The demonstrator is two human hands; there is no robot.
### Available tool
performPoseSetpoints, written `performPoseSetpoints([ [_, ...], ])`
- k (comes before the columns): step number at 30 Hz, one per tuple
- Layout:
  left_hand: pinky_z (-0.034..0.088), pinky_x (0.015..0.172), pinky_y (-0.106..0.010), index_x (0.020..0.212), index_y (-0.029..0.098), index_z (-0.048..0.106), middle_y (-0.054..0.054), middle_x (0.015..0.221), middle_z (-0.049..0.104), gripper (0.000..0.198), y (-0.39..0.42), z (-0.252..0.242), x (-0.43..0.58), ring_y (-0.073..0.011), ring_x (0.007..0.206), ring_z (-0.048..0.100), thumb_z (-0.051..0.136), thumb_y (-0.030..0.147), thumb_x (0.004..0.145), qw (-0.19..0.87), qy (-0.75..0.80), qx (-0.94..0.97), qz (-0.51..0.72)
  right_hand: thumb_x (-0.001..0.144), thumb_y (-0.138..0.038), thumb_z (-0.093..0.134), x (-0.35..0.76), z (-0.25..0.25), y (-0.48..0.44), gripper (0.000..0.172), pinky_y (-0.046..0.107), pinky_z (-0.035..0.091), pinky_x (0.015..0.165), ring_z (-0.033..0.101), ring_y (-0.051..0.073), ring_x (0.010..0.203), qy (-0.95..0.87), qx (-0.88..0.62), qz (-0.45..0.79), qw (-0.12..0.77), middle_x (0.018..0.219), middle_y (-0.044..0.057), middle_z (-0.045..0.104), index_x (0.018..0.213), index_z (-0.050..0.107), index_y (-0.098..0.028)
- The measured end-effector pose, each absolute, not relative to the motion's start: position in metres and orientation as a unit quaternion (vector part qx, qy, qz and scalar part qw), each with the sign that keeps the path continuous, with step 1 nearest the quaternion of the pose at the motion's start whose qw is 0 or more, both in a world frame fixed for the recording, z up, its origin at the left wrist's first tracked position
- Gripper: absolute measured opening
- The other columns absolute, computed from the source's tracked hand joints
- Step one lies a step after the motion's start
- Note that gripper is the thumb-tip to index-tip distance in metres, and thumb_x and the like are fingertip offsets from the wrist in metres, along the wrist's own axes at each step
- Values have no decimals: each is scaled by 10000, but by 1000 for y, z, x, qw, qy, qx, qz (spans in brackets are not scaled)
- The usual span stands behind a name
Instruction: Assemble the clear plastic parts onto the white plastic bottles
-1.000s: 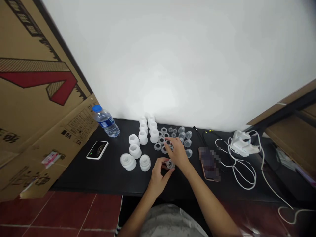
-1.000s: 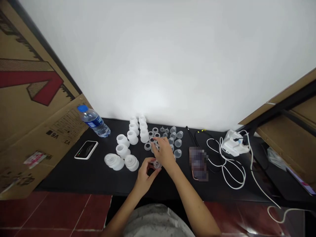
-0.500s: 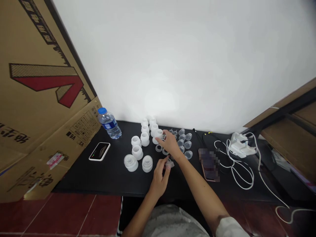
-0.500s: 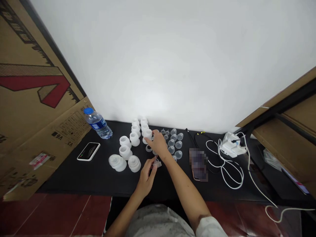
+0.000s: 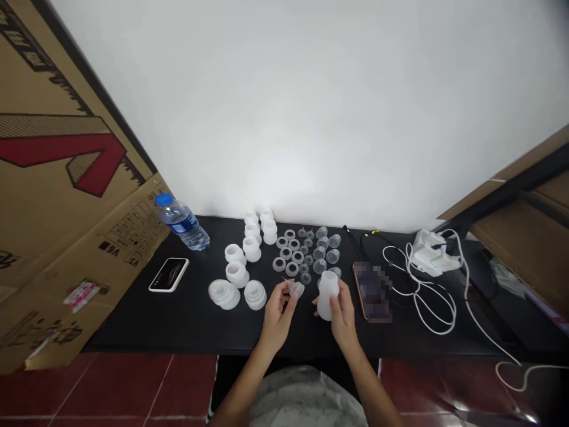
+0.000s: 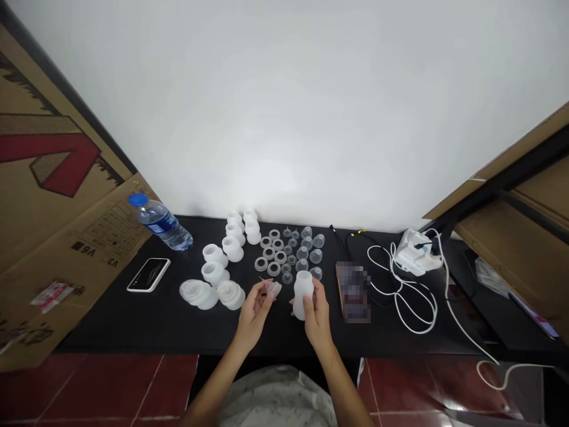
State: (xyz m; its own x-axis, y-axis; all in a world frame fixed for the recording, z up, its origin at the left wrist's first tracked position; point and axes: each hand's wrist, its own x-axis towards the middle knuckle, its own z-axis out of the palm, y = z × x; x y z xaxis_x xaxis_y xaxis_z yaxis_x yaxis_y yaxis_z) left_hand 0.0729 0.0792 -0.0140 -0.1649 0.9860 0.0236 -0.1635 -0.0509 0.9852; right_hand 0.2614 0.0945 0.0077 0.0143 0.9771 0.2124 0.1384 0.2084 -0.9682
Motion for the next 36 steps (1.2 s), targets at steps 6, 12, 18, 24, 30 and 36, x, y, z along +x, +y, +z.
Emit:
performPoseSetpoints([
  [6, 613, 1035, -401, 1237, 215, 677, -123, 1225, 780, 439, 81, -17, 74, -262, 1152, 773, 820, 504, 939, 491, 494, 400, 596, 1041, -392, 670, 269, -4, 80, 541, 467, 594, 1075, 708, 329, 1276, -641, -476, 338, 498, 1416, 147, 709, 1554, 577, -247],
  [12, 606, 1041, -382, 1234, 217, 653, -115, 1187, 787, 422, 81, -16, 71, -235, 1120, 781, 817, 481, 949, 492, 491, 401, 596, 915, -370, 839, 270, -5, 86, 430, 374, 629, 928, 745, 282, 1103, -579, -458, 392, 549, 1214, 99, 750, 1296, 673, -260],
  [18, 626, 993, -354, 1234, 237, 658, -106, 1239, 772, 435, 79, -19, 71, -230, 1122, 781, 869, 438, 911, 476, 493, 405, 606, 1007, -551, 708, 271, -5, 86, 352, 251, 512, 474, 651, 185, 669, -473, -478, 479, 564, 1049, 73, 725, 1192, 680, -253],
  [24, 640, 988, -379, 1247, 211, 732, -132, 1237, 801, 430, 77, -17, 68, -249, 1068, 803, 860, 451, 915, 485, 506, 444, 558, 1007, -623, 684, 269, -2, 86, 385, 246, 509, 491, 638, 183, 678, -429, -500, 489, 572, 1037, 74, 725, 1118, 647, -256],
  [30, 645, 942, -359, 1168, 215, 763, -108, 1154, 811, 364, 75, -10, 69, -233, 1005, 795, 863, 451, 909, 468, 503, 472, 553, 1027, -601, 672, 271, -7, 89, 358, 265, 491, 510, 589, 175, 643, -442, -488, 478, 582, 982, 55, 704, 1145, 665, -262],
  [36, 625, 897, -329, 1230, 213, 764, -107, 1145, 798, 434, 76, -11, 66, -219, 946, 767, 830, 516, 926, 464, 511, 480, 542, 1025, -549, 691, 274, -5, 86, 354, 286, 559, 637, 656, 198, 762, -511, -460, 473, 551, 1116, 71, 713, 1233, 656, -264],
])
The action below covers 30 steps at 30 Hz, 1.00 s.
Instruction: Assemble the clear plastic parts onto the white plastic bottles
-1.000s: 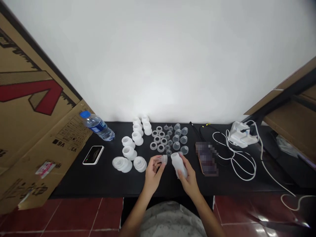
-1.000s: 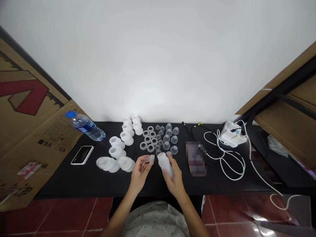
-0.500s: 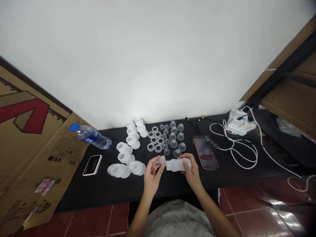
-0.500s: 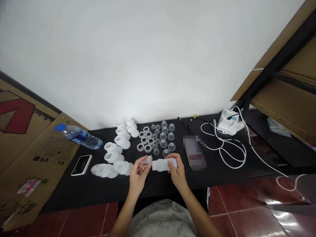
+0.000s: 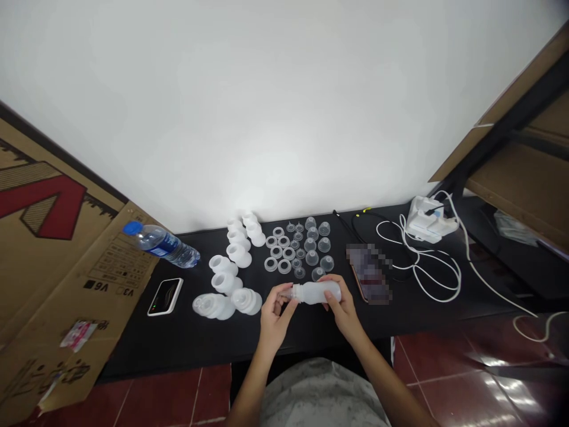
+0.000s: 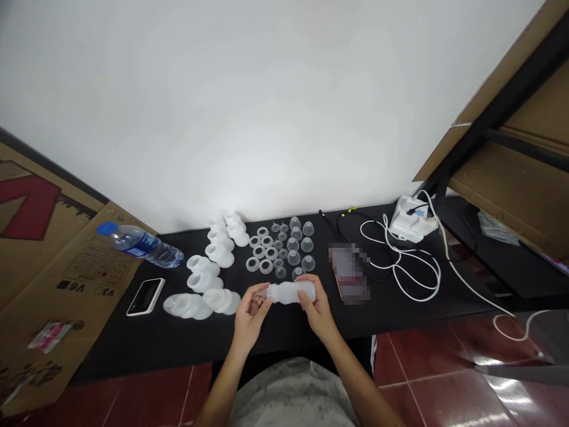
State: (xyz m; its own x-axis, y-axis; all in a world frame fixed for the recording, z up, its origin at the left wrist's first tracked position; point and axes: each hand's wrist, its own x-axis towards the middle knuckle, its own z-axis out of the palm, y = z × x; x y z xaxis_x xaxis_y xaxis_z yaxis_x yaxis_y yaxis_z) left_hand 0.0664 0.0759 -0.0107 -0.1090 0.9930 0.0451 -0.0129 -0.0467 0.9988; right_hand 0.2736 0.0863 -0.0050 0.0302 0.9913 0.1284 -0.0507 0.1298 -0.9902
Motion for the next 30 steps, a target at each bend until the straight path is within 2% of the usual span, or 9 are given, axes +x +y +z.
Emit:
performPoseSetpoints([
  [2, 620, 877, -323, 1222, 206, 770, -114, 1163, 792, 454, 76, -10, 65, -228, 954, 762, 812, 551, 930, 452, 519, 475, 548, 997, -507, 738, 273, -1, 84, 415, 311, 605, 773, 707, 237, 947, -534, -440, 473, 546, 1211, 93, 701, 1315, 626, -264],
  [4, 614, 812, -303, 1166, 198, 776, -102, 1084, 797, 449, 77, -8, 65, -219, 892, 754, 787, 586, 939, 442, 532, 472, 546, 977, -448, 768, 272, 2, 82, 488, 333, 613, 860, 710, 259, 1060, -555, -424, 470, 539, 1270, 106, 682, 1394, 589, -268],
  [8, 548, 630, -254, 877, 199, 717, -22, 730, 720, 478, 77, -5, 66, -175, 654, 678, 727, 671, 947, 453, 548, 468, 525, 978, -359, 745, 272, 4, 79, 473, 325, 603, 847, 701, 257, 1058, -593, -420, 441, 527, 1257, 102, 673, 1417, 588, -277],
  [13, 424, 529, -231, 668, 214, 580, 29, 535, 573, 605, 77, -6, 66, -134, 495, 540, 662, 745, 946, 445, 564, 476, 507, 980, -298, 696, 273, 5, 78, 428, 356, 579, 890, 682, 268, 1063, -643, -417, 384, 515, 1218, 94, 664, 1397, 602, -280],
  [19, 348, 520, -249, 552, 230, 464, 44, 467, 455, 669, 75, -7, 65, -123, 462, 446, 596, 709, 999, 401, 590, 495, 496, 965, -267, 700, 274, 6, 74, 392, 450, 548, 1003, 657, 312, 1162, -684, -398, 339, 509, 1256, 110, 649, 1348, 619, -288],
  [24, 283, 497, -259, 534, 230, 420, 50, 480, 394, 701, 75, -9, 67, -121, 473, 398, 583, 736, 991, 388, 600, 502, 488, 966, -256, 692, 273, 6, 70, 330, 450, 573, 928, 665, 307, 1103, -687, -393, 334, 512, 1209, 112, 639, 1285, 613, -287],
  [30, 329, 512, -251, 555, 230, 451, 50, 472, 449, 666, 75, -12, 65, -120, 454, 444, 632, 715, 972, 401, 593, 494, 493, 938, -214, 701, 273, 8, 70, 378, 461, 574, 907, 676, 309, 1066, -701, -378, 327, 508, 1204, 114, 642, 1293, 599, -294],
])
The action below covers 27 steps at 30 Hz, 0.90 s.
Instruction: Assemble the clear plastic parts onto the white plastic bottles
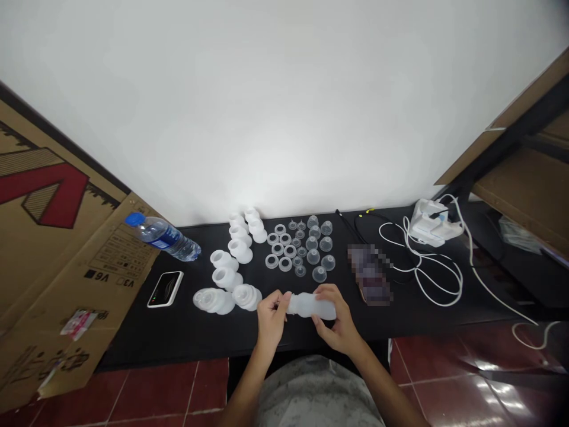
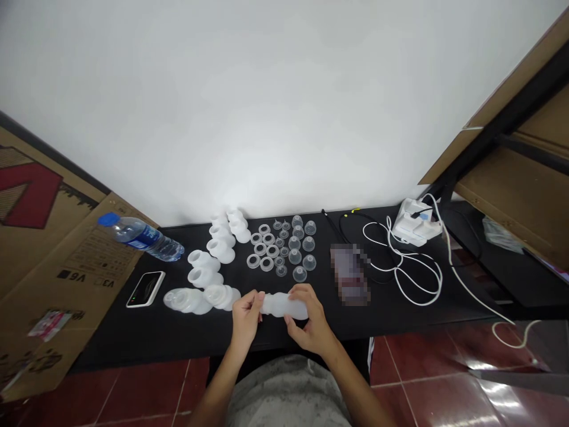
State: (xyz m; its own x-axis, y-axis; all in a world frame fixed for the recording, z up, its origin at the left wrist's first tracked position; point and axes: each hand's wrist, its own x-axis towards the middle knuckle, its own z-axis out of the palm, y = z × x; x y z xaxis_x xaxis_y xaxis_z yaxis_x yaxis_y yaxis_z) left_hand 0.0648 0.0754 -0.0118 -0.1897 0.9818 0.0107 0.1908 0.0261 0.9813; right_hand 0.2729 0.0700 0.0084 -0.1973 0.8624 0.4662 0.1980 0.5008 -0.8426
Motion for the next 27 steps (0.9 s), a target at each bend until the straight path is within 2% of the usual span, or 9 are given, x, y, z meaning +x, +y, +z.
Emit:
performPoseSetpoints([
  [3, 336, 503, -250, 553, 230, 465, 50, 465, 460, 664, 76, -11, 64, -118, 439, 447, 648, 726, 956, 414, 588, 492, 490, 921, -199, 700, 273, 8, 69, 394, 463, 581, 892, 675, 309, 1058, -704, -381, 324, 504, 1207, 117, 639, 1287, 588, -297],
  [8, 265, 478, -262, 520, 224, 441, 47, 466, 392, 724, 76, -6, 66, -117, 458, 383, 586, 776, 967, 412, 594, 500, 477, 902, -169, 687, 273, 9, 65, 431, 446, 585, 854, 669, 300, 1033, -713, -360, 308, 517, 1181, 109, 626, 1296, 584, -309],
  [12, 262, 481, -266, 512, 220, 427, 43, 463, 384, 749, 75, -5, 67, -116, 464, 379, 576, 803, 958, 419, 590, 499, 477, 918, -192, 682, 274, 9, 64, 398, 453, 582, 847, 672, 305, 1019, -715, -353, 309, 519, 1174, 115, 635, 1291, 599, -302],
  [17, 359, 500, -244, 532, 214, 498, 27, 472, 496, 709, 75, -4, 65, -125, 462, 486, 627, 774, 948, 436, 578, 496, 479, 978, -281, 666, 275, 8, 67, 314, 473, 584, 881, 676, 315, 1045, -701, -376, 329, 509, 1170, 117, 650, 1283, 594, -293],
  [23, 449, 520, -236, 689, 205, 661, -16, 589, 683, 589, 76, -2, 64, -155, 520, 604, 667, 734, 948, 459, 562, 490, 483, 1019, -301, 626, 273, 6, 69, 272, 450, 583, 882, 664, 303, 1069, -673, -409, 323, 525, 1193, 119, 625, 1281, 555, -282],
  [25, 439, 514, -235, 648, 209, 630, -7, 544, 652, 602, 76, -2, 65, -145, 486, 581, 658, 723, 960, 456, 567, 487, 484, 1013, -286, 624, 273, 5, 67, 290, 454, 588, 878, 664, 305, 1069, -680, -407, 313, 523, 1196, 122, 619, 1292, 549, -287],
  [27, 384, 480, -234, 566, 215, 560, 16, 464, 557, 662, 76, -3, 66, -126, 427, 509, 635, 740, 963, 448, 574, 486, 483, 981, -252, 646, 273, 2, 63, 360, 466, 596, 875, 666, 313, 1072, -699, -392, 295, 521, 1206, 129, 618, 1324, 544, -293],
])
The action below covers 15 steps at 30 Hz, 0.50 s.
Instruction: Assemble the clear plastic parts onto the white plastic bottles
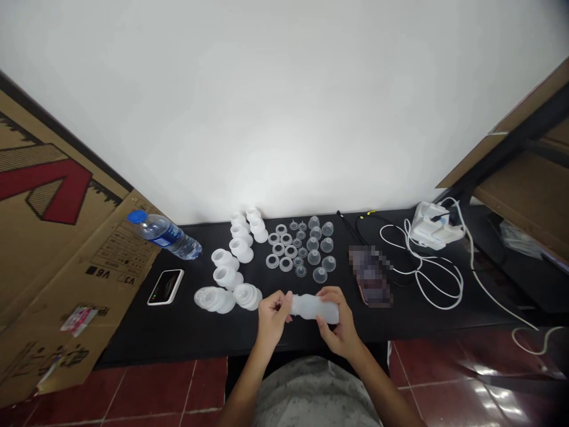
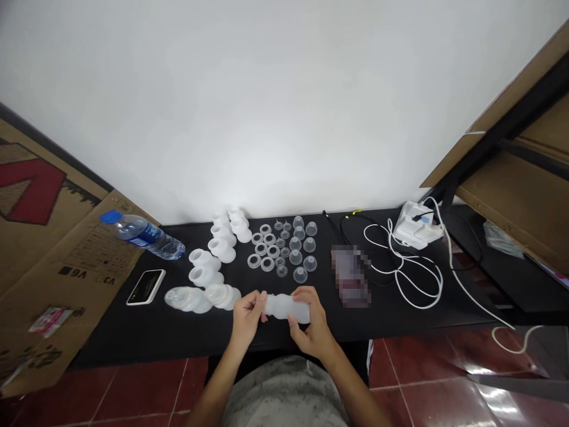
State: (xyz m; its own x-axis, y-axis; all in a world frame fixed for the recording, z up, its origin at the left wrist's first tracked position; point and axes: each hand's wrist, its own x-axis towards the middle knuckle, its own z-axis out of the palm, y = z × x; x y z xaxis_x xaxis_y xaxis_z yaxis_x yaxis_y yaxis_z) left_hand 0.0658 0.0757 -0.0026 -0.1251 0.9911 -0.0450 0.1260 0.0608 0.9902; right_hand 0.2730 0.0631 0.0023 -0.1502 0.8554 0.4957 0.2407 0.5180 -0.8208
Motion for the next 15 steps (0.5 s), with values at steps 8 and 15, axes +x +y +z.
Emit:
performPoseSetpoints([
  [8, 192, 440, -268, 457, 217, 475, 18, 420, 432, 782, 78, 7, 66, -109, 411, 358, 586, 839, 918, 500, 545, 495, 456, 821, -185, 755, 280, -22, 48, 611, 525, 633, 830, 714, 326, 976, -759, -328, 206, 523, 1243, 115, 656, 1376, 570, -362],
  [15, 157, 432, -273, 418, 227, 414, 32, 347, 367, 805, 84, 18, 56, -84, 340, 297, 562, 807, 958, 582, 532, 493, 368, 833, -137, 744, 280, -27, 46, 585, 468, 661, 821, 697, 282, 985, -794, -271, 128, 530, 1284, 97, 611, 1352, 607, -369],
])
